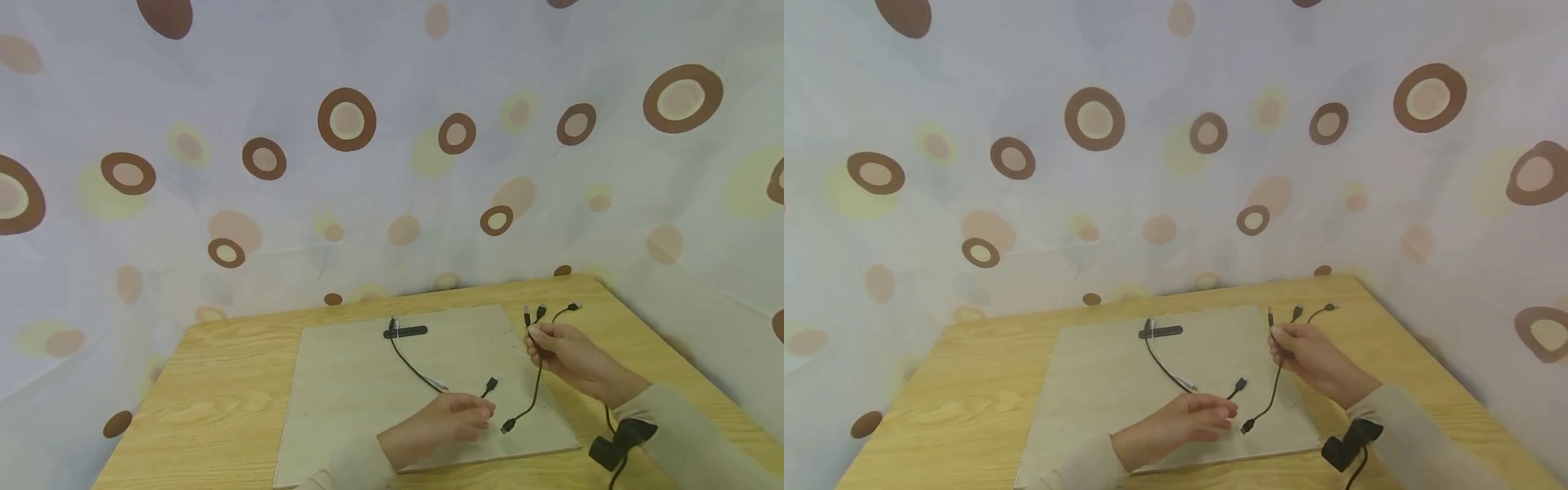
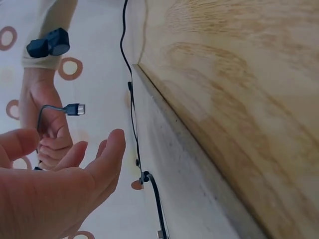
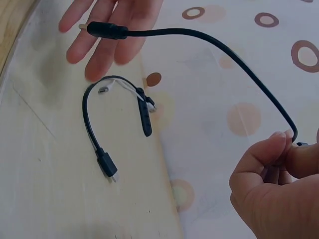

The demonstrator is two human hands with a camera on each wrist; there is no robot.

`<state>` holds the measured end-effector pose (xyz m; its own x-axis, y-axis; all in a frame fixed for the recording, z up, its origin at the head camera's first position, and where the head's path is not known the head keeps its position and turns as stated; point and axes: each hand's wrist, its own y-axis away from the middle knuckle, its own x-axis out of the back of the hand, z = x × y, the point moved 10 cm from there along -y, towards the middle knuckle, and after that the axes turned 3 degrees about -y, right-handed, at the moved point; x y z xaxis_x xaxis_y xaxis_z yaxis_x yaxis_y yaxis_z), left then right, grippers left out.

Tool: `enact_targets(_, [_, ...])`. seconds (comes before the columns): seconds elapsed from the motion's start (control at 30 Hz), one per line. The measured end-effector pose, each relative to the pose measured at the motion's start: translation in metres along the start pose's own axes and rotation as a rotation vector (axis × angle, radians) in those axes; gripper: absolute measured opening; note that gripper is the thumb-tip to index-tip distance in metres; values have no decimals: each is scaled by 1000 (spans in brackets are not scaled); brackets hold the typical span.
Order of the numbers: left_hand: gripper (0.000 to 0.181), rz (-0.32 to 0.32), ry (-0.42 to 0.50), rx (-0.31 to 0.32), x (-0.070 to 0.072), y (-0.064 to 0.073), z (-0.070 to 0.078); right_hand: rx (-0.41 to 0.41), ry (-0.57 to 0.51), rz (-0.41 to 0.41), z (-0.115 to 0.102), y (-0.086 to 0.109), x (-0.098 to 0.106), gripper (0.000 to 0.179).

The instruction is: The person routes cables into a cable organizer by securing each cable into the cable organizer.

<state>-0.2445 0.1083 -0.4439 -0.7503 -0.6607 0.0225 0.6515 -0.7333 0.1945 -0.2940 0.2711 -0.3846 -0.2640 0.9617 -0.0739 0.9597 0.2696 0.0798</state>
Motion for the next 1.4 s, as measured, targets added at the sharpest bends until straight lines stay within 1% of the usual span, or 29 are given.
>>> enact_targets(0.07, [38, -48, -7, -1, -6, 0, -2, -5, -11, -8, 0, 0, -6, 20])
enact_targets(0.13, [38, -111, -24, 18, -13, 1, -6, -14, -24, -9, 1, 0, -10, 20])
enact_targets(0.2, [36, -158, -34, 38, -18, 3, -9, -18, -47, -10, 2, -1, -14, 19])
enact_targets(0.27, [34, -189, -48, 55, -22, 5, -11, -16, -66, -17, 3, -1, -17, 18])
enact_targets(0.33, [32, -200, -63, 61, -24, 6, -12, -8, -82, -24, 3, -1, -19, 17])
enact_targets(0.4, [29, -193, -63, 67, -24, 6, -11, -4, -85, -24, 2, -1, -20, 16])
enact_targets(0.47, [28, -185, -71, 57, -24, 5, -10, -2, -81, -12, 3, -1, -20, 16])
enact_targets(0.6, [26, -155, -63, 24, -18, 6, -5, -9, -50, 52, 9, -4, -16, 17])
enact_targets(0.73, [24, -114, -47, 15, -9, 9, -4, -5, 9, 104, 13, -8, -13, 17])
enact_targets(0.83, [23, -69, -59, 11, 0, 10, -4, -3, 55, 128, 18, -11, -12, 18])
enact_targets(0.97, [20, -29, -69, 13, 9, 14, -4, -22, 71, 163, 28, -18, -10, 18])
enact_targets(1.07, [20, -40, -79, 16, 13, 18, -3, -34, 69, 167, 34, -23, -12, 17])
enact_targets(1.2, [21, -51, -103, 0, 21, 22, 0, -30, 93, 154, 38, -29, -15, 20])
enact_targets(1.3, [20, -31, -121, -15, 29, 24, 2, -33, 109, 147, 42, -35, -17, 25])
enact_targets(1.4, [19, 3, -141, -24, 39, 25, 2, -36, 121, 127, 46, -43, -22, 30])
